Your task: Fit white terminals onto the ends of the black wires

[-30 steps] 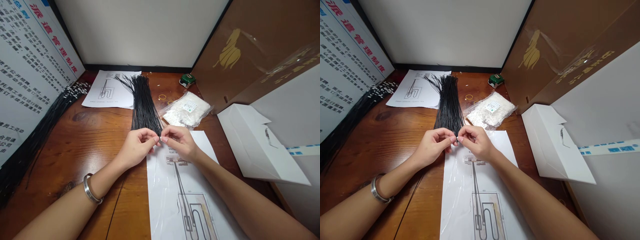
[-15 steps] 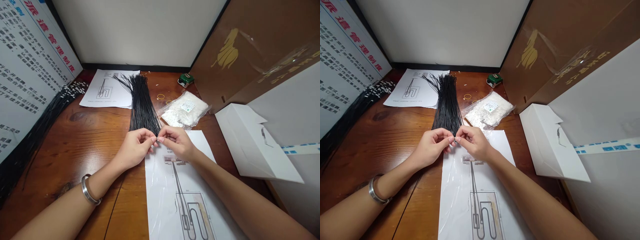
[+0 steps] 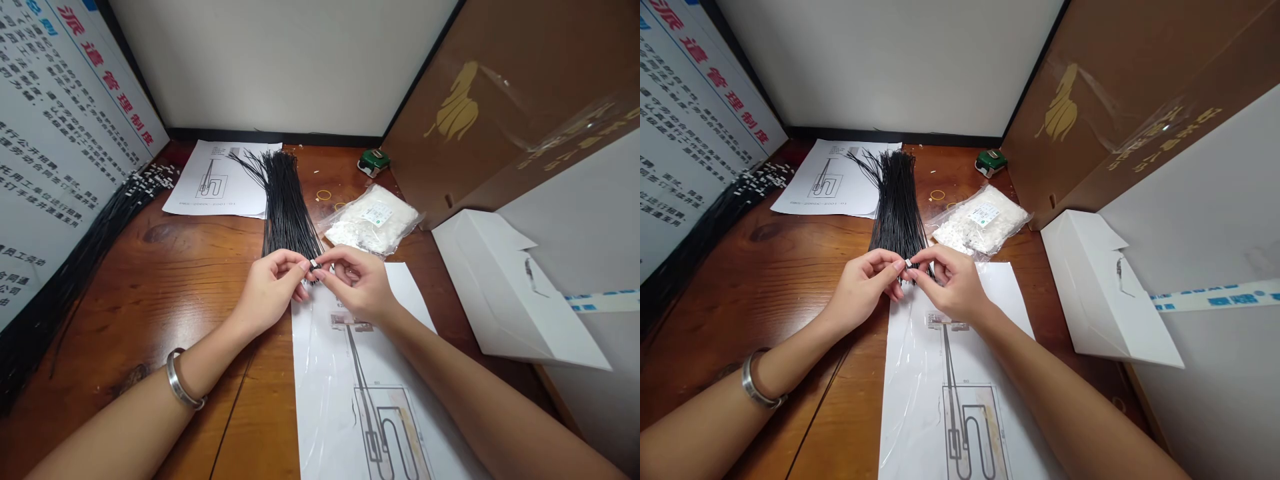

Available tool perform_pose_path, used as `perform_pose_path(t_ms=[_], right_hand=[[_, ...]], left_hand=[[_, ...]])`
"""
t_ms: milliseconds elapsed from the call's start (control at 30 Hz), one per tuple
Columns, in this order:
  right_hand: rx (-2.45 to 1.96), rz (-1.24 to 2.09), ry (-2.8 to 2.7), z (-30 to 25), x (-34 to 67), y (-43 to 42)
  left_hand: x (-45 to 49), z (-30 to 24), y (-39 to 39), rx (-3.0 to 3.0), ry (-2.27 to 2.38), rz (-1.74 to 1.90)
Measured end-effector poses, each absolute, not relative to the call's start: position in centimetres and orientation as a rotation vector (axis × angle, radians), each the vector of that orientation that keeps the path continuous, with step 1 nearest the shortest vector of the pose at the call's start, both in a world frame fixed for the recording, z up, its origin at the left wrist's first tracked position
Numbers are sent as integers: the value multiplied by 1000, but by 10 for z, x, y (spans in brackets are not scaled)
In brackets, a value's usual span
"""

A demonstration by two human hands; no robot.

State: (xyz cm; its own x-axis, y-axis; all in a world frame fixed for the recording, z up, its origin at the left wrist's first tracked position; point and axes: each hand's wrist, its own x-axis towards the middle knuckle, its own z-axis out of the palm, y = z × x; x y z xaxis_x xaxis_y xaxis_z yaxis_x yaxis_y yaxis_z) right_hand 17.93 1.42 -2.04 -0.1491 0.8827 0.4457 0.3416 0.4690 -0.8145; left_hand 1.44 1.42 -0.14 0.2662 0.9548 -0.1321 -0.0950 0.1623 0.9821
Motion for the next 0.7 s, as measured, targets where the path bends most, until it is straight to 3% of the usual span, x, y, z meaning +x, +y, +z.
perform_pose_path(t_ms=[400, 700], right_hand=[[-1006, 420, -1755, -22, 178, 15], [-984, 435, -1729, -25, 179, 16]], left_hand=[[14, 1, 14, 1135, 988, 936], [13, -1, 14, 1143, 976, 936]])
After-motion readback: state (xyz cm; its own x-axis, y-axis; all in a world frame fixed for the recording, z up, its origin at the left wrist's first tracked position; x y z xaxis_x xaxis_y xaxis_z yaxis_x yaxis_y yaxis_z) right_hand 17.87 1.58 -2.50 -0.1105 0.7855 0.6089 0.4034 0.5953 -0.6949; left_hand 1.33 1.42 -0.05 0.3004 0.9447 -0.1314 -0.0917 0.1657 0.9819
